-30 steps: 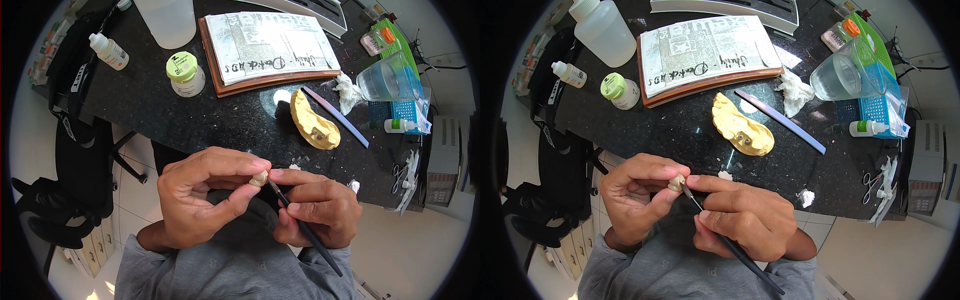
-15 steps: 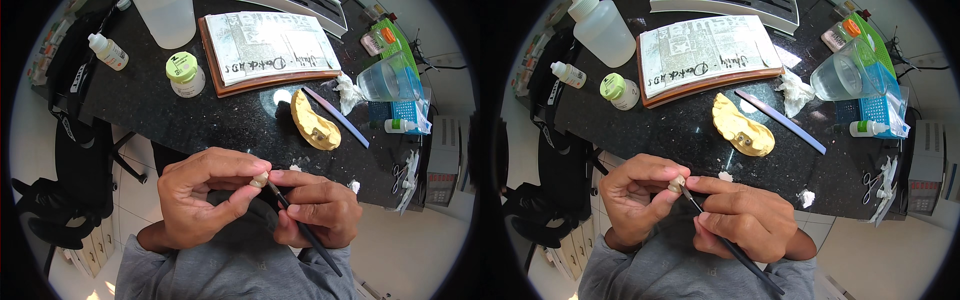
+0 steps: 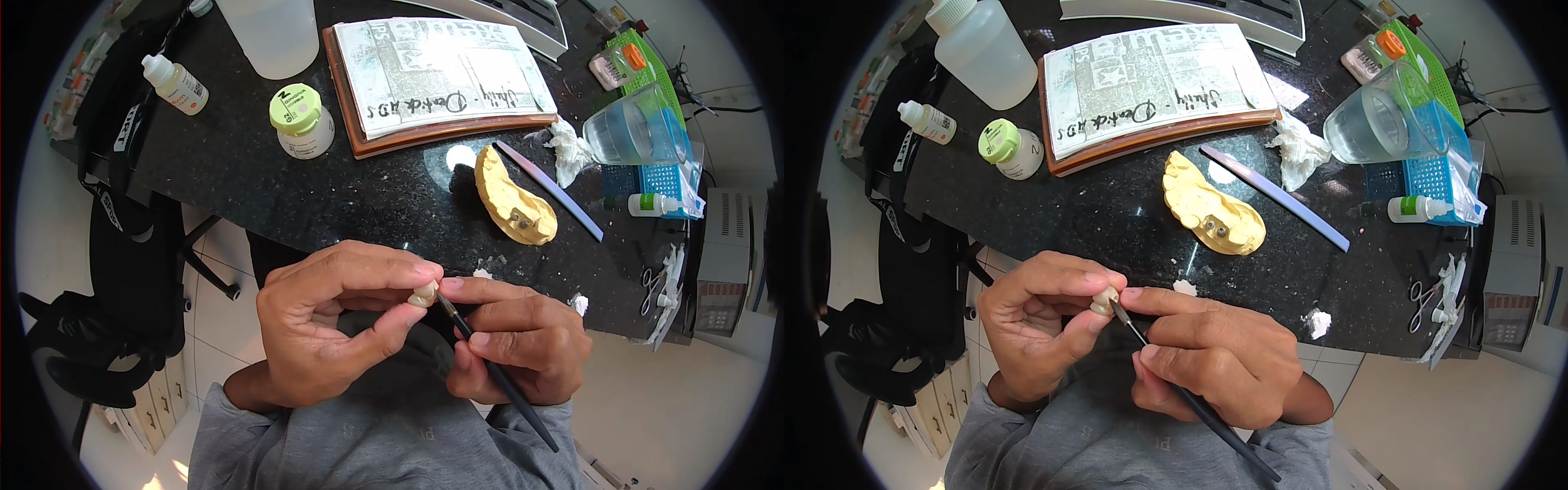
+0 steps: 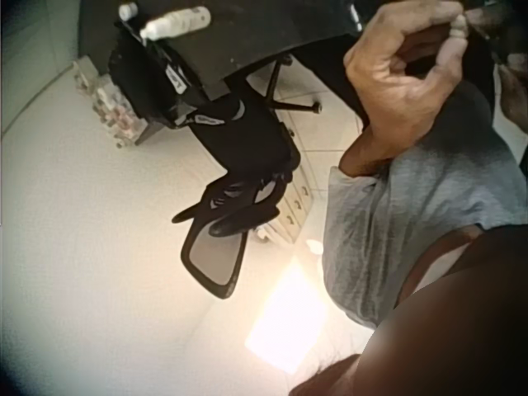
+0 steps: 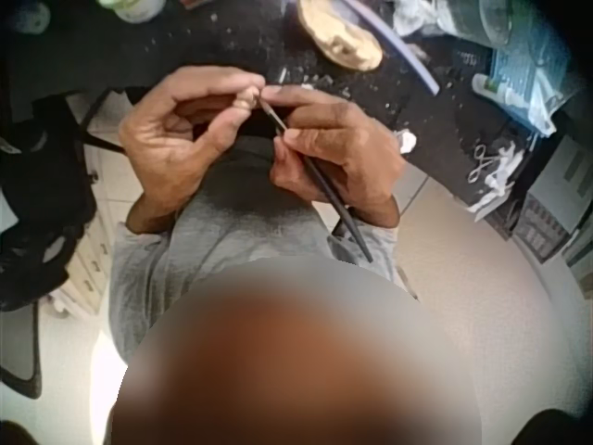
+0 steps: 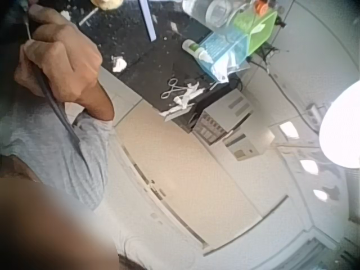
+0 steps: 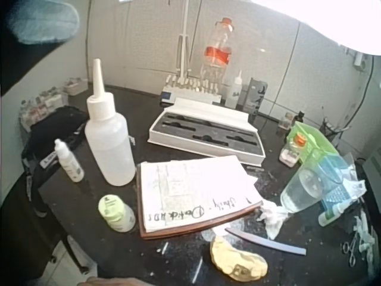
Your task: Applying and sculpting dental porcelain on a prosthetic crown using a fine brush at a laboratory bench.
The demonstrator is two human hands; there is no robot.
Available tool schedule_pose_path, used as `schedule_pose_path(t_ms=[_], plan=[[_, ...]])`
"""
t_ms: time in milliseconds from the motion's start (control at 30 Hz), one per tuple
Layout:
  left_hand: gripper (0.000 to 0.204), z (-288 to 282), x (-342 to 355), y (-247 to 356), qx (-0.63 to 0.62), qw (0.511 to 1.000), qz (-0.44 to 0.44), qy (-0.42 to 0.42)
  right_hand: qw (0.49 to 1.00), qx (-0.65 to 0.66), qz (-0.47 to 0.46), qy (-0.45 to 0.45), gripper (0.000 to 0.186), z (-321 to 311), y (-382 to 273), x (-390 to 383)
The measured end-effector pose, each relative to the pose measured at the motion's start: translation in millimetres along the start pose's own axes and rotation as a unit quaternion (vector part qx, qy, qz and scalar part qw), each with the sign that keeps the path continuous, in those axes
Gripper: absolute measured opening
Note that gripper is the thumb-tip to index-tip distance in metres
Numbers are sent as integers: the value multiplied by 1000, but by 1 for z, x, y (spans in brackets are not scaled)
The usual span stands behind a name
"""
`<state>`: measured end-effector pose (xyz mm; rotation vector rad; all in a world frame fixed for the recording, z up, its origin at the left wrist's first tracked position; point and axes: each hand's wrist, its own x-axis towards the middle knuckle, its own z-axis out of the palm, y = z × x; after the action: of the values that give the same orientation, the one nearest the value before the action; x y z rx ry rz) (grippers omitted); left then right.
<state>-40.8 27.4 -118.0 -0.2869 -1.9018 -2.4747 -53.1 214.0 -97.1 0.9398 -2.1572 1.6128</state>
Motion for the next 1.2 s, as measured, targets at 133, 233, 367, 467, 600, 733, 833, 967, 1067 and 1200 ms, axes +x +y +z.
schedule_pose_path(t_ms=[133,233,367,467,600,733,833,967,1067,1200], plan=[[24,-1,0,-1,7,1000,8,0,1000,16,6,-11,25,-5,0,1],[24,0,0,-1,5,1000,6,0,1000,5,2,-18,26,-6,0,0],[24,-1,0,-1,4,1000,4,3,1000,4,-7,-12,25,-5,1,0],[24,0,0,0,4,1000,5,2,997,-10,11,-80,35,-12,-2,-3],[24,0,0,-1,9,1000,9,0,996,-7,13,-82,35,-11,-1,-2],[24,-1,-1,0,12,1000,7,1,996,-9,9,-92,35,-12,-3,0],[24,-1,-1,-1,14,1000,7,0,1000,5,-10,-5,23,-3,1,1],[25,-1,-1,-2,13,1000,9,0,1000,8,-13,2,23,-1,2,0],[25,-1,0,-1,12,1000,6,1,1000,17,-16,-3,23,-1,2,0],[26,-1,0,0,14,1000,7,0,1000,12,-14,4,22,0,2,0]])
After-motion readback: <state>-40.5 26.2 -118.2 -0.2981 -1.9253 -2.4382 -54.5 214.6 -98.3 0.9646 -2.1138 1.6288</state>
